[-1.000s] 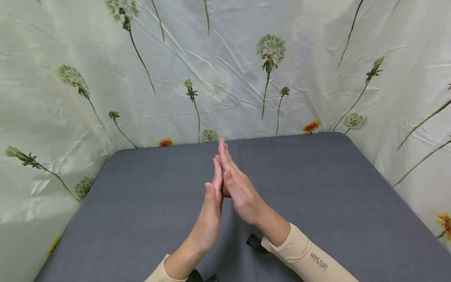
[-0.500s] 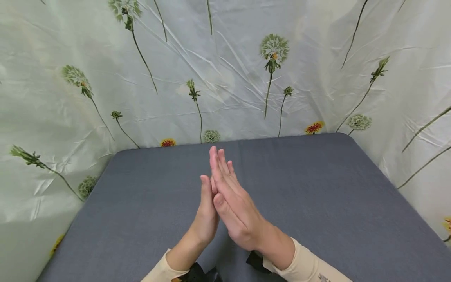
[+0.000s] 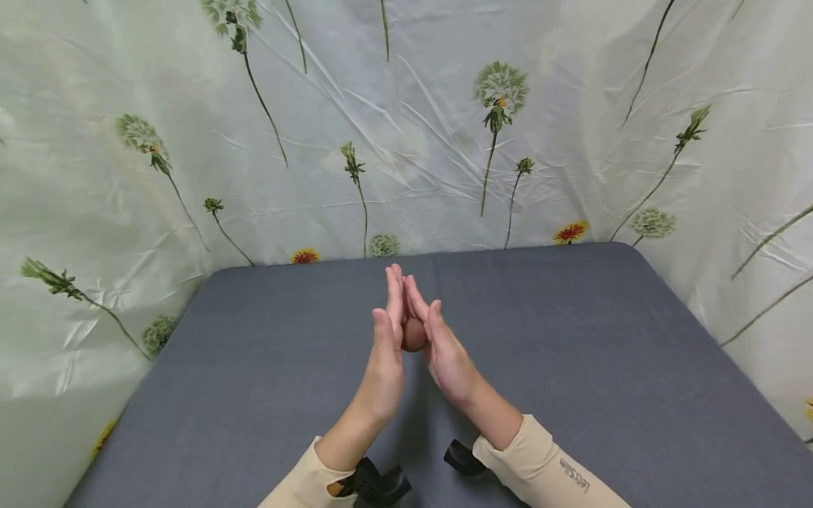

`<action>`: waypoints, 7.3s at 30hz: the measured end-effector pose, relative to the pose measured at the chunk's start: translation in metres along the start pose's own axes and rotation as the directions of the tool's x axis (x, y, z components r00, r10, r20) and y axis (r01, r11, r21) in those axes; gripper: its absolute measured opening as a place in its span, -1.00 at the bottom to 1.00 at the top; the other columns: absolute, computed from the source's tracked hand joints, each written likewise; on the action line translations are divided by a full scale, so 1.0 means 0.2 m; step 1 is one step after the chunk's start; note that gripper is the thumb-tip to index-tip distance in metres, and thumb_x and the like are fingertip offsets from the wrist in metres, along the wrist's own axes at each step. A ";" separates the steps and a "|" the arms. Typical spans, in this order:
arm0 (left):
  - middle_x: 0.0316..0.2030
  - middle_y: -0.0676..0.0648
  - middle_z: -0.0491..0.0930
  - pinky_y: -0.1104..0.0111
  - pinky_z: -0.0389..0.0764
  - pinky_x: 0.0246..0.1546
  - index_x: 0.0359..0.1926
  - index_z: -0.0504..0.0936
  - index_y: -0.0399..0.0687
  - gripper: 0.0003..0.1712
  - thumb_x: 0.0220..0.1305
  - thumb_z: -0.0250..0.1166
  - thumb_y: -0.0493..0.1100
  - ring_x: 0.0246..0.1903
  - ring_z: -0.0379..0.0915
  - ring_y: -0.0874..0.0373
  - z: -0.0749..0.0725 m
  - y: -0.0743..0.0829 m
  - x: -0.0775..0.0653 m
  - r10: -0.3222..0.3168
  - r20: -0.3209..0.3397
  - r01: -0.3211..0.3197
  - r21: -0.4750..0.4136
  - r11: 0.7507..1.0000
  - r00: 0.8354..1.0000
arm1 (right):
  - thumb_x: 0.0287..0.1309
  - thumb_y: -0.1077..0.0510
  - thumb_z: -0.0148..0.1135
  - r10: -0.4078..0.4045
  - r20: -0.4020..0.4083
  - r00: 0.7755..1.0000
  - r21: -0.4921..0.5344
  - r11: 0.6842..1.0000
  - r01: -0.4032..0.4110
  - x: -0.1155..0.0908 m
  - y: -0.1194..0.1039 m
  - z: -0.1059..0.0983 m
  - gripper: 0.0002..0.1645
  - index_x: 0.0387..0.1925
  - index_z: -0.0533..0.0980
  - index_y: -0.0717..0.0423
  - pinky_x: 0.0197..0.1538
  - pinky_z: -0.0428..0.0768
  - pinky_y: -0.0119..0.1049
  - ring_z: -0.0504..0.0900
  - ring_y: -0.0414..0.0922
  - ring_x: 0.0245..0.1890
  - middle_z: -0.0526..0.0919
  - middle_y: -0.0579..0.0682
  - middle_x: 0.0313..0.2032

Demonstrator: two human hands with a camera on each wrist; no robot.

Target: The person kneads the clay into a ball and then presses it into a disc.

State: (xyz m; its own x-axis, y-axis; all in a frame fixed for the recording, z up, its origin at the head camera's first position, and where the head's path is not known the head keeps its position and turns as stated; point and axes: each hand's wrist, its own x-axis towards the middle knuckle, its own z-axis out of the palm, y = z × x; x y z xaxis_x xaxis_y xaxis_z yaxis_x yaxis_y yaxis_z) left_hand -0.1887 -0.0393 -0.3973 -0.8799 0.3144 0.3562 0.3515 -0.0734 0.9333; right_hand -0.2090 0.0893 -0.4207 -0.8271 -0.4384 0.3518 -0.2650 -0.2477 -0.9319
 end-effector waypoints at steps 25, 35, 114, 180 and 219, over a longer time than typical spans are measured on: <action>0.74 0.07 -0.45 -0.15 -0.30 0.69 0.73 -0.41 0.01 -0.26 0.75 -0.65 0.21 0.73 -0.55 0.08 0.11 -0.08 -0.08 -0.065 0.045 0.057 0.168 0.984 0.997 | 0.78 -0.15 -0.62 -0.186 -0.191 0.964 -0.307 0.944 0.122 0.00 -0.02 -0.05 -0.23 0.73 -0.03 0.17 0.59 0.08 -0.59 0.00 0.05 0.74 0.06 0.04 0.72; 0.75 0.15 -0.38 -0.19 -0.28 0.69 0.75 -0.33 0.12 -0.28 0.76 -0.59 0.23 0.74 -0.52 0.10 0.00 -0.05 -0.04 0.084 -0.093 -0.048 0.335 0.941 0.992 | 0.69 -0.34 -0.73 0.029 -0.013 0.999 -0.029 0.999 -0.030 -0.04 0.00 0.07 -0.09 0.75 -0.29 0.13 0.53 0.09 -0.67 -0.30 0.01 0.76 -0.26 0.00 0.76; 0.75 0.14 -0.35 -0.23 -0.23 0.68 0.76 -0.30 0.19 -0.31 0.78 -0.57 0.20 0.75 -0.49 0.08 0.01 0.00 -0.05 0.138 -0.098 -0.089 0.390 0.916 0.986 | 0.61 -0.37 -0.90 -0.073 0.032 0.997 -0.067 0.995 0.075 -0.04 -0.01 0.12 -0.11 0.76 -0.32 -0.09 0.59 -0.03 -0.63 -0.36 -0.09 0.75 -0.35 -0.13 0.76; 0.74 0.13 -0.47 -0.23 -0.38 0.68 0.74 -0.45 0.19 -0.23 0.72 -0.62 0.32 0.74 -0.56 0.06 -0.03 -0.05 -0.05 -0.102 0.041 0.098 0.089 0.991 0.994 | 0.79 -0.01 -0.44 -0.194 -0.144 0.970 -0.471 0.876 0.105 -0.12 -0.13 0.21 -0.32 0.74 -0.10 0.08 0.65 -0.25 -0.55 -0.20 -0.04 0.76 -0.10 -0.09 0.74; 0.74 0.19 -0.43 -0.18 -0.31 0.69 0.74 -0.43 0.21 -0.26 0.73 -0.66 0.29 0.75 -0.37 0.07 -0.02 -0.04 -0.07 -0.104 0.077 0.101 0.040 0.994 0.992 | 0.78 0.00 -0.43 -0.258 -0.075 0.963 -0.431 0.879 0.202 -0.09 -0.14 0.14 -0.31 0.74 -0.09 0.11 0.65 -0.23 -0.57 -0.18 -0.10 0.76 -0.05 -0.01 0.74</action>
State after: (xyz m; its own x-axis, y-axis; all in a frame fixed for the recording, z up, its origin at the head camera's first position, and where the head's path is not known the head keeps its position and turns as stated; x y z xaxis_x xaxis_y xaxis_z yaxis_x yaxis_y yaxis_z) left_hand -0.1809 -0.0462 -0.4094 -0.8845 0.3922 0.2528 0.2736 -0.0031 0.9618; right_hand -0.1733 0.0805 -0.3979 -0.7657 -0.2931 0.5726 -0.6137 0.0662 -0.7867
